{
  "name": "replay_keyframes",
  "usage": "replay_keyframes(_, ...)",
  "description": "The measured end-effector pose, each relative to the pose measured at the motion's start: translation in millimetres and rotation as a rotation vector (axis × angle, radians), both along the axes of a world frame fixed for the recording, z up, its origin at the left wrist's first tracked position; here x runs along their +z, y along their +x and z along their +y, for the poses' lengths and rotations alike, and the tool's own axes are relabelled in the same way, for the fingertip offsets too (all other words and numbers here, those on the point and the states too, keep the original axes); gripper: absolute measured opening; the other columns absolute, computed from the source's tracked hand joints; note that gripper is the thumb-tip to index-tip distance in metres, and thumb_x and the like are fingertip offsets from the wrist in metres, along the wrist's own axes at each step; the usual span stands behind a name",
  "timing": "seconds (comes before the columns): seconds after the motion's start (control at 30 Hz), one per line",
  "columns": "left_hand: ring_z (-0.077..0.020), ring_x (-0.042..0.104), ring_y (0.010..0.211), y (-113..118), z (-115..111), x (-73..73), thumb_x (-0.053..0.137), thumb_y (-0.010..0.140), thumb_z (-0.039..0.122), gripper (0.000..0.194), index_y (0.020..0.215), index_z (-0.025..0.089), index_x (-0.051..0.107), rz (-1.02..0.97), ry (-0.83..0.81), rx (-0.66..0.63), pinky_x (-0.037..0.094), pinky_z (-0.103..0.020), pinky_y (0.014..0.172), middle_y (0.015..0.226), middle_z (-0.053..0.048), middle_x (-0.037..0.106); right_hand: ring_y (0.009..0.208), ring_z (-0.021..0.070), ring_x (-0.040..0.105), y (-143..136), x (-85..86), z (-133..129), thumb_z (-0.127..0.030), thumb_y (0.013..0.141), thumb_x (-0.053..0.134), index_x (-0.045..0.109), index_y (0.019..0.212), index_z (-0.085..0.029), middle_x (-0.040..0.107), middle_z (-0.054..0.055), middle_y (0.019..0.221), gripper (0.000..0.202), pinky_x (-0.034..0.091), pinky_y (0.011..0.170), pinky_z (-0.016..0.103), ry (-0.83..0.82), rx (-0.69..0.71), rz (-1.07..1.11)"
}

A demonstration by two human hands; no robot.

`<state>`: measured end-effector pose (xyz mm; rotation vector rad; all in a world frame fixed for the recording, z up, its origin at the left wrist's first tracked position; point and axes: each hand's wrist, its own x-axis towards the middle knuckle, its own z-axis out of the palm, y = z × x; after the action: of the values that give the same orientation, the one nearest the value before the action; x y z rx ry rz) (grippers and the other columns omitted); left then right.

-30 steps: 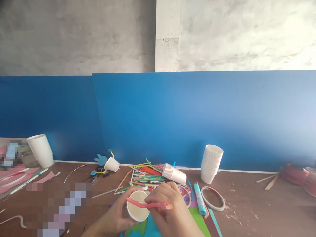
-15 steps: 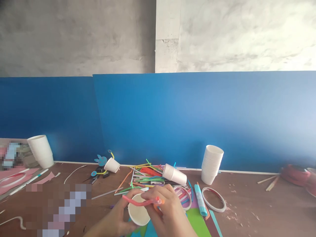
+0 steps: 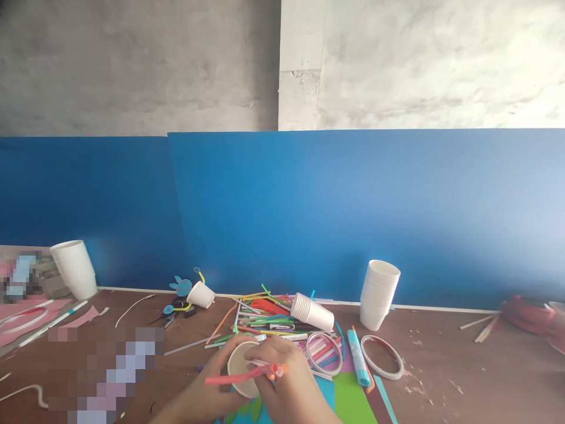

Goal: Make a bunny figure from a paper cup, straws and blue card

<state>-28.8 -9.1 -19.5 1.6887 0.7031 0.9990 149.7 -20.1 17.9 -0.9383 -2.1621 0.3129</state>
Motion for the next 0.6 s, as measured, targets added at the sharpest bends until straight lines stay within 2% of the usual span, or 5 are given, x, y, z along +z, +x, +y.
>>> replay_keyframes(0.1,-0.0258,0.057,0.102,1.2,0.8,-4.1,0.071,0.073,0.030,0.050,0.117,0.021,0.049,-0.044,-0.044,-0.014,0.046,-0.033,0.084,0.110,-0.008,0.061,0.076,0.0175,0.062,-0.3,-1.1,0.7,-0.012,0.085,0.048,0.066,0.085,-0.021,0.069,0.003,0.081,0.021,0.048,0.069,0.028,0.017,0.018,-0.006)
replay_keyframes(0.27,-0.0266,0.057,0.102,4.5,1.6,-12.2,0.077,0.067,0.037,0.063,0.120,0.021,0.046,-0.105,-0.118,-0.017,0.045,-0.035,0.086,0.111,-0.009,0.061,0.072,0.0176,0.060,-0.5,-1.8,2.5,-0.011,0.084,0.047,0.065,0.080,-0.022,0.069,0.002,0.078,0.022,0.047,0.067,0.028,0.009,0.056,-0.016)
replay_keyframes(0.47,-0.0296,0.049,0.118,4.2,-1.4,-7.2,0.078,0.067,0.031,0.064,0.124,0.021,0.051,-0.076,-0.088,0.003,0.039,-0.038,0.099,0.124,-0.011,0.056,0.090,0.0211,0.064,-2.6,6.0,-2.0,-0.020,0.087,0.050,0.065,0.090,-0.019,0.070,0.008,0.094,0.016,0.050,0.080,0.029,-0.209,-0.020,0.084)
replay_keyframes(0.53,-0.0303,0.048,0.120,4.6,-3.2,-3.4,0.077,0.067,0.032,0.067,0.127,0.021,0.050,-0.052,-0.088,0.015,0.038,-0.039,0.101,0.126,-0.012,0.055,0.091,0.0219,0.063,-4.4,4.4,-1.8,-0.021,0.086,0.051,0.066,0.095,-0.019,0.069,0.009,0.095,0.018,0.050,0.081,0.030,-0.171,-0.014,0.054)
replay_keyframes(0.6,-0.0299,0.049,0.119,5.4,-4.5,-1.5,0.075,0.069,0.033,0.069,0.131,0.022,0.047,-0.034,-0.078,0.007,0.037,-0.040,0.101,0.126,-0.011,0.056,0.082,0.0203,0.062,-6.4,1.1,-0.4,-0.022,0.086,0.051,0.067,0.089,-0.019,0.068,0.008,0.087,0.016,0.049,0.076,0.028,-0.091,-0.028,0.007)
